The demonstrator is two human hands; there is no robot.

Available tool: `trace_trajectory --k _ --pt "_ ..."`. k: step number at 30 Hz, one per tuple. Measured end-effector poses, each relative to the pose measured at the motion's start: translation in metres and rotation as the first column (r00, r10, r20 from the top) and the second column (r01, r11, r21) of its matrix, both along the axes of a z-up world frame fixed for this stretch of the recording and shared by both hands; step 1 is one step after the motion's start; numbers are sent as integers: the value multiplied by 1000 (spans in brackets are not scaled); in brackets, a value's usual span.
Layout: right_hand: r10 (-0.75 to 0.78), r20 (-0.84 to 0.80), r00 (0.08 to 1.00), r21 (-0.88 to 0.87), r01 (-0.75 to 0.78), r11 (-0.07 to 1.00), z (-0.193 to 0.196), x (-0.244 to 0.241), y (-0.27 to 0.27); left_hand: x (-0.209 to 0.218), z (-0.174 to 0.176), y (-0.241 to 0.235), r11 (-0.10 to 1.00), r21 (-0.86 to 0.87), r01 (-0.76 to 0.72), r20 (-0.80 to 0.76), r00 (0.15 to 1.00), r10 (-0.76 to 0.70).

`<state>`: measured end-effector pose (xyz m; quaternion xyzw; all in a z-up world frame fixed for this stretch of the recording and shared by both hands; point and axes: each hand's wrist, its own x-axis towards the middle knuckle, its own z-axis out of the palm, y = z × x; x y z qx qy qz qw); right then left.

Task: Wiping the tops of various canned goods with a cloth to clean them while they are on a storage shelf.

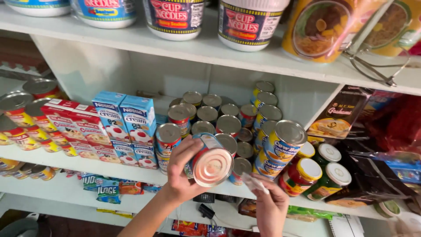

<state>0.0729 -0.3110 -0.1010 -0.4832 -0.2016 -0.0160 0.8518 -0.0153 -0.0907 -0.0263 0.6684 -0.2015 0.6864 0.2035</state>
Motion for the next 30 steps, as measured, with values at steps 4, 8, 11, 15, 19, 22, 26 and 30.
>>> trace_trajectory --k 4,8,11,15,19,22,26,30 --pt "-101 228 968 121 75 990 38 -8 -1 -14 -23 8 996 -76 -55 -232 972 36" --pt "-508 408 759 44 539 841 90 -35 8 -16 -3 -6 966 115 -233 33 973 230" --pt "-419 785 456 -74 740 668 109 -57 3 -16 -2 -11 959 114 -261 48 965 258" --pt "-176 973 148 20 708 706 122 -73 33 -12 9 -24 975 29 -221 62 974 219" --pt "-195 981 19 117 742 660 128 -82 47 -10 12 -26 952 -125 -281 102 950 294" --pt "-300 949 101 102 801 590 115 -88 53 -15 13 -26 929 -191 -318 51 942 333" --pt "-171 980 96 26 800 600 109 -64 23 -16 6 -23 921 -198 -335 23 938 346" --pt "-228 973 21 115 815 567 92 -38 6 -13 2 -23 917 -198 -345 6 936 353"
